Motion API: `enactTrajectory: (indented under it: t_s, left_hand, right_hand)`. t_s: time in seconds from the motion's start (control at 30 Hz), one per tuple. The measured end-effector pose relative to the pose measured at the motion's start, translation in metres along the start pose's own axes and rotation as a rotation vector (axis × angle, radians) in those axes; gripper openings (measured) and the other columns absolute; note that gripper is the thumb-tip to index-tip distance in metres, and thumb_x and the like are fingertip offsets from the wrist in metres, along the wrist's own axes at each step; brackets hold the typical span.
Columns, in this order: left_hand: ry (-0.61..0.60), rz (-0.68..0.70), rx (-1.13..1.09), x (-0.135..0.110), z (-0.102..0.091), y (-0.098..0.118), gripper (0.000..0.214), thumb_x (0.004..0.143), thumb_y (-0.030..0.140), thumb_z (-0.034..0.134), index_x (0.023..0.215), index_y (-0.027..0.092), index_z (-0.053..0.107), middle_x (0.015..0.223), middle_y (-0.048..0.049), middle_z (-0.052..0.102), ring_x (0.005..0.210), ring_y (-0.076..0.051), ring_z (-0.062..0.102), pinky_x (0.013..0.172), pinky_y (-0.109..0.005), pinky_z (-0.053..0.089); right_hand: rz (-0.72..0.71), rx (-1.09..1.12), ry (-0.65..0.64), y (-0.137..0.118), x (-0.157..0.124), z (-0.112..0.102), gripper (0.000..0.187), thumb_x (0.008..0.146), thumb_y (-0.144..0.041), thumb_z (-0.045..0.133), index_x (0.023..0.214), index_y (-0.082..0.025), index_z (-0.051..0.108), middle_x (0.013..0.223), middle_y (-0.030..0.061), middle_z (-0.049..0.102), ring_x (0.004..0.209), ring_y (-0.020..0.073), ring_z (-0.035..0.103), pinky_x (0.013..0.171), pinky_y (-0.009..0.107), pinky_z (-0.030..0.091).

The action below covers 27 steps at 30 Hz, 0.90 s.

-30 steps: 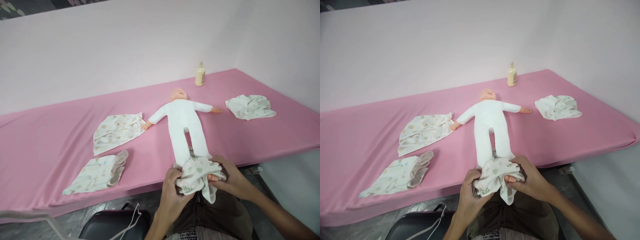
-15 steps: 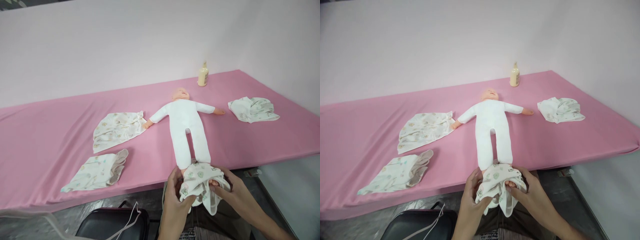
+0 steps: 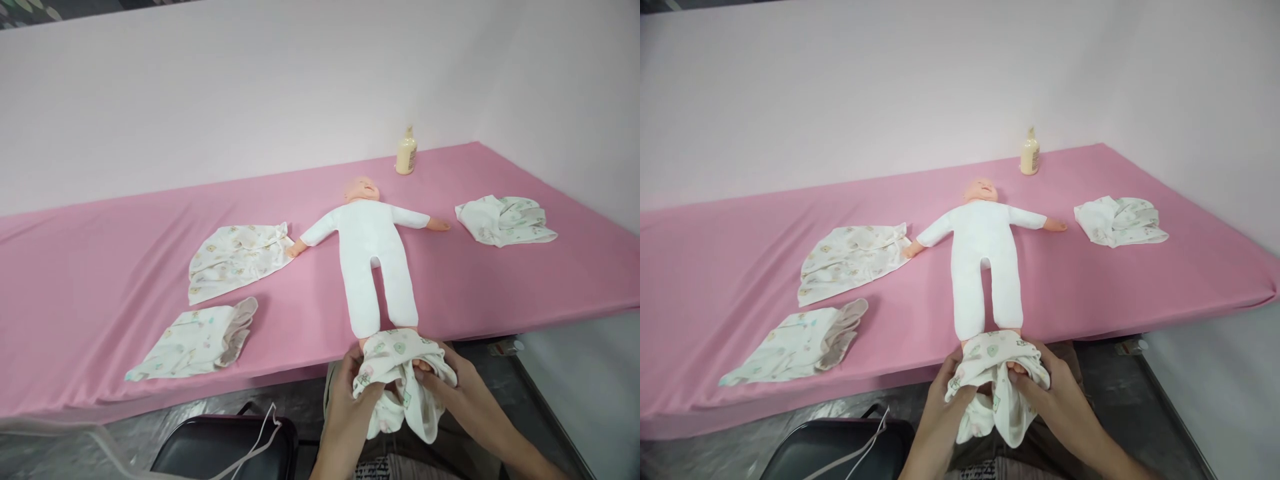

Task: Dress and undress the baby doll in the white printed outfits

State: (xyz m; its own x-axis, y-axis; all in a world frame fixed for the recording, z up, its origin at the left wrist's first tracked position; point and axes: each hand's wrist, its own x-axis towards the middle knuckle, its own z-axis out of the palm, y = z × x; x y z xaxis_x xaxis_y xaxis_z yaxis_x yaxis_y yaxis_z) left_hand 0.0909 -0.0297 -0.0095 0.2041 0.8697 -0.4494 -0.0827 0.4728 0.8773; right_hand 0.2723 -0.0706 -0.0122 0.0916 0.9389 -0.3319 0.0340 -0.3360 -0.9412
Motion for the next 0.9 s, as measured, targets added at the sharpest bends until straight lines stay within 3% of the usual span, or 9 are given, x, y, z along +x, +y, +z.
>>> enactTrajectory:
  t_s: [0.13, 0.27, 0.43, 0.53, 0.73, 0.8, 0.9]
  left_hand:
    - [0.083, -0.183, -0.237, -0.01, 0.014, 0.01, 0.052, 0.073, 0.031, 0.07, 0.122, 0.019, 0.059, 0.102, -0.0083, 0.074, 0.092, -0.022, 0.071, 0.08, -0.03, 0.056]
    - [0.154, -0.203, -0.283, -0.012, 0.019, 0.01, 0.046, 0.067, 0.031, 0.076, 0.109, 0.017, 0.063, 0.089, -0.0064, 0.074, 0.082, -0.02, 0.071, 0.073, -0.026, 0.054]
    - [0.258, -0.077, -0.162, -0.008, 0.013, -0.009, 0.034, 0.068, 0.036, 0.075, 0.091, 0.017, 0.057, 0.071, -0.0016, 0.068, 0.054, -0.012, 0.059, 0.055, -0.022, 0.046]
    - [0.305, -0.008, -0.028, -0.008, 0.01, -0.018, 0.027, 0.072, 0.039, 0.069, 0.079, 0.018, 0.053, 0.064, 0.0007, 0.063, 0.051, -0.011, 0.053, 0.052, -0.021, 0.044]
    - [0.368, 0.241, 0.296, -0.015, 0.006, -0.018, 0.016, 0.071, 0.032, 0.066, 0.076, 0.017, 0.062, 0.064, 0.0013, 0.058, 0.06, -0.013, 0.05, 0.06, -0.022, 0.043]
    - [0.331, 0.302, 0.35, -0.018, 0.005, -0.011, 0.014, 0.069, 0.03, 0.066, 0.075, 0.017, 0.065, 0.063, 0.0012, 0.058, 0.06, -0.012, 0.048, 0.06, -0.022, 0.041]
    - [0.238, 0.311, 0.334, -0.02, -0.001, 0.009, 0.012, 0.069, 0.026, 0.064, 0.075, 0.016, 0.066, 0.066, 0.0007, 0.061, 0.061, -0.012, 0.047, 0.06, -0.021, 0.04]
  right_hand:
    - [0.039, 0.032, -0.009, -0.005, 0.001, 0.001, 0.053, 0.084, -0.052, 0.064, 0.123, -0.016, 0.063, 0.112, 0.0096, 0.071, 0.1, 0.0258, 0.066, 0.086, 0.033, 0.053]
    - [0.087, 0.064, 0.004, -0.006, 0.004, 0.004, 0.052, 0.082, -0.051, 0.066, 0.119, -0.015, 0.065, 0.106, 0.0083, 0.073, 0.099, 0.0253, 0.066, 0.085, 0.031, 0.053]
    - [-0.006, -0.002, 0.088, 0.002, 0.003, 0.011, 0.052, 0.085, -0.051, 0.062, 0.123, -0.015, 0.062, 0.111, 0.0096, 0.072, 0.097, 0.0225, 0.067, 0.082, 0.028, 0.054]
    - [-0.093, -0.1, 0.156, 0.015, 0.001, 0.015, 0.046, 0.088, -0.049, 0.059, 0.12, -0.016, 0.062, 0.11, 0.0103, 0.072, 0.092, 0.0213, 0.069, 0.078, 0.027, 0.055]
    - [-0.506, -0.36, 0.413, 0.041, 0.0, 0.016, 0.027, 0.083, -0.036, 0.063, 0.104, -0.019, 0.068, 0.092, 0.0073, 0.076, 0.081, 0.0213, 0.073, 0.073, 0.027, 0.056]
    - [-0.536, -0.369, 0.376, 0.035, -0.003, 0.012, 0.025, 0.082, -0.033, 0.063, 0.102, -0.019, 0.069, 0.092, 0.0069, 0.076, 0.08, 0.0212, 0.072, 0.071, 0.027, 0.056]
    - [-0.38, -0.298, 0.173, 0.009, -0.01, 0.0, 0.026, 0.081, -0.027, 0.061, 0.104, -0.019, 0.069, 0.094, 0.0061, 0.075, 0.079, 0.0202, 0.07, 0.071, 0.027, 0.055]
